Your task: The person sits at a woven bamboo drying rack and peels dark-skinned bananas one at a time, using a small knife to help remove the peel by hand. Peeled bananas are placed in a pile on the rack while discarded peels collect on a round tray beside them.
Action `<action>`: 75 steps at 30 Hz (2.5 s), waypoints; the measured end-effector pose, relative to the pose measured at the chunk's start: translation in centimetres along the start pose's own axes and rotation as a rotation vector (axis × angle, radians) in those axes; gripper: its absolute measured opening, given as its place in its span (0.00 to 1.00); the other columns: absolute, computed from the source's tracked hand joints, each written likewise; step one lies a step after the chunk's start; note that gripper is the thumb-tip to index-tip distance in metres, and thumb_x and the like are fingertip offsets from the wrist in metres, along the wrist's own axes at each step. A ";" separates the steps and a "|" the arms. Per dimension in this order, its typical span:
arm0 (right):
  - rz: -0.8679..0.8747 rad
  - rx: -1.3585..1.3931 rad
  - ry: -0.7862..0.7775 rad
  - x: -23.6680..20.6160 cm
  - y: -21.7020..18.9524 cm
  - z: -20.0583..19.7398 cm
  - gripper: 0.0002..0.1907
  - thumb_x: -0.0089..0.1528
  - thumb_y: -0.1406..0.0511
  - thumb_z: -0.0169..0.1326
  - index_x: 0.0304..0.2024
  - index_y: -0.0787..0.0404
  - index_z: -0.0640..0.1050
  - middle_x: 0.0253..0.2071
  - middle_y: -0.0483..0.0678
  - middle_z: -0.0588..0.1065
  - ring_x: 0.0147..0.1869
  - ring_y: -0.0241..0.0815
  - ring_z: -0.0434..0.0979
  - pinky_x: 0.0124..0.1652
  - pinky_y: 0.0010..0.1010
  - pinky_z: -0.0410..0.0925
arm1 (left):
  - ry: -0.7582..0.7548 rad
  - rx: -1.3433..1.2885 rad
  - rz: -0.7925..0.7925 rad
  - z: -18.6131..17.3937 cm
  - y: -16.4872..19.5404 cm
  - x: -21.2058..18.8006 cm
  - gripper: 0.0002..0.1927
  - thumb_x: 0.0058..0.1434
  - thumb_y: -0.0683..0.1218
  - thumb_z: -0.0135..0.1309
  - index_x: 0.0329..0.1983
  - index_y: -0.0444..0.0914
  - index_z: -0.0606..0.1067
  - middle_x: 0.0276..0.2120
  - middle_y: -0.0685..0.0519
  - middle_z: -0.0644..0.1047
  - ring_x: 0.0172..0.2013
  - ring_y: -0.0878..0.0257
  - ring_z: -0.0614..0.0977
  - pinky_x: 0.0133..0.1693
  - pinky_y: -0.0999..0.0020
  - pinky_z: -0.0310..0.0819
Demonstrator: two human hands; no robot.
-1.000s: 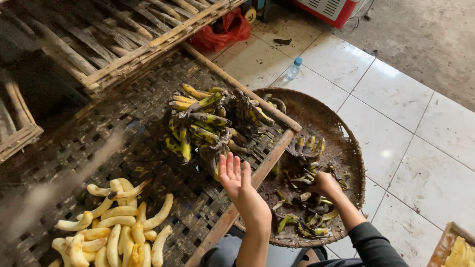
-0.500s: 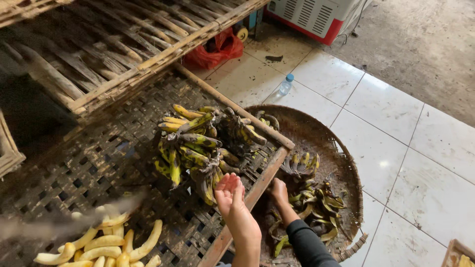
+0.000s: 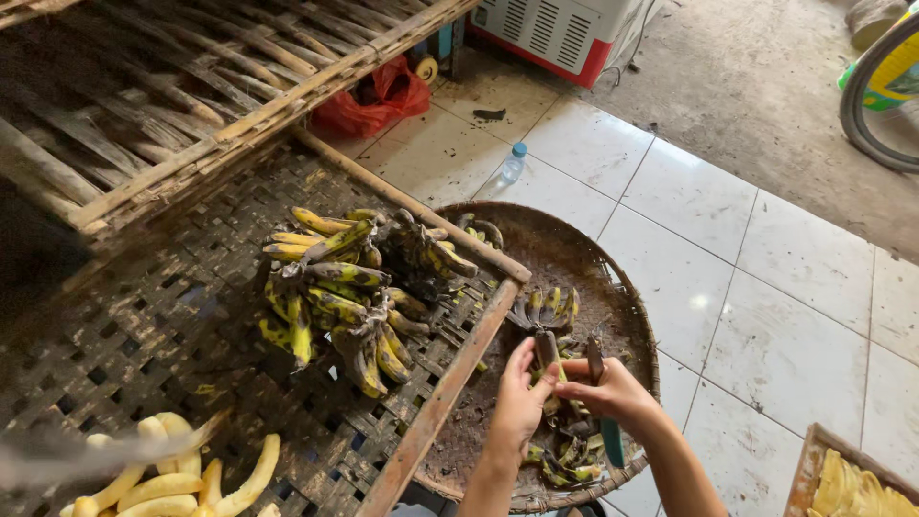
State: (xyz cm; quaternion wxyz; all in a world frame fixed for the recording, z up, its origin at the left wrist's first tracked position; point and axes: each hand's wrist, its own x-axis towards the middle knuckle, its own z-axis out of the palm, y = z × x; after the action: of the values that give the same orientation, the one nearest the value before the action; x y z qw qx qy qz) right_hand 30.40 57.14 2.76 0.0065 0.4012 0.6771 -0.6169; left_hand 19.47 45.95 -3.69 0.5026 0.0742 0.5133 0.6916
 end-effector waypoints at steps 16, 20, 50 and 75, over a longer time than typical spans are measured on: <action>-0.944 -0.751 0.690 -4.3 -2.3 4.1 0.23 0.63 0.63 0.54 0.58 0.65 0.67 0.44 0.59 0.75 0.35 0.54 0.79 0.31 0.41 0.71 | 0.377 0.823 0.701 2.1 7.2 -6.9 0.23 0.51 0.50 0.66 0.53 0.49 0.82 0.43 0.52 0.79 0.36 0.55 0.85 0.36 0.60 0.80; -0.920 -0.760 0.711 -3.7 -1.7 3.7 0.19 0.64 0.62 0.53 0.54 0.63 0.67 0.44 0.60 0.76 0.40 0.58 0.79 0.34 0.42 0.72 | 0.314 0.919 0.651 2.0 6.9 -7.0 0.21 0.56 0.54 0.66 0.53 0.48 0.81 0.42 0.53 0.78 0.37 0.54 0.84 0.36 0.58 0.78; -0.664 -0.363 0.505 1.3 0.3 2.0 0.17 0.65 0.58 0.55 0.50 0.61 0.82 0.41 0.50 0.77 0.33 0.42 0.72 0.34 0.32 0.68 | -0.025 -0.561 0.402 -0.4 5.1 -3.1 0.36 0.63 0.47 0.55 0.74 0.39 0.59 0.61 0.47 0.75 0.61 0.55 0.76 0.60 0.60 0.75; -0.454 0.409 0.393 1.2 0.7 5.7 0.14 0.71 0.59 0.52 0.43 0.64 0.79 0.30 0.42 0.74 0.29 0.27 0.71 0.25 0.19 0.64 | 0.092 -0.424 0.193 -1.3 2.4 -0.1 0.34 0.54 0.43 0.66 0.61 0.34 0.64 0.48 0.43 0.78 0.45 0.59 0.82 0.47 0.66 0.80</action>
State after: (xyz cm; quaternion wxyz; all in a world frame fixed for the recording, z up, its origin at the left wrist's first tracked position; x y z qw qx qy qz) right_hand 27.19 52.89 0.25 -0.3413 0.3447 0.5998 -0.6364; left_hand 17.25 45.12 -2.32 0.4144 -0.0158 0.3697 0.8315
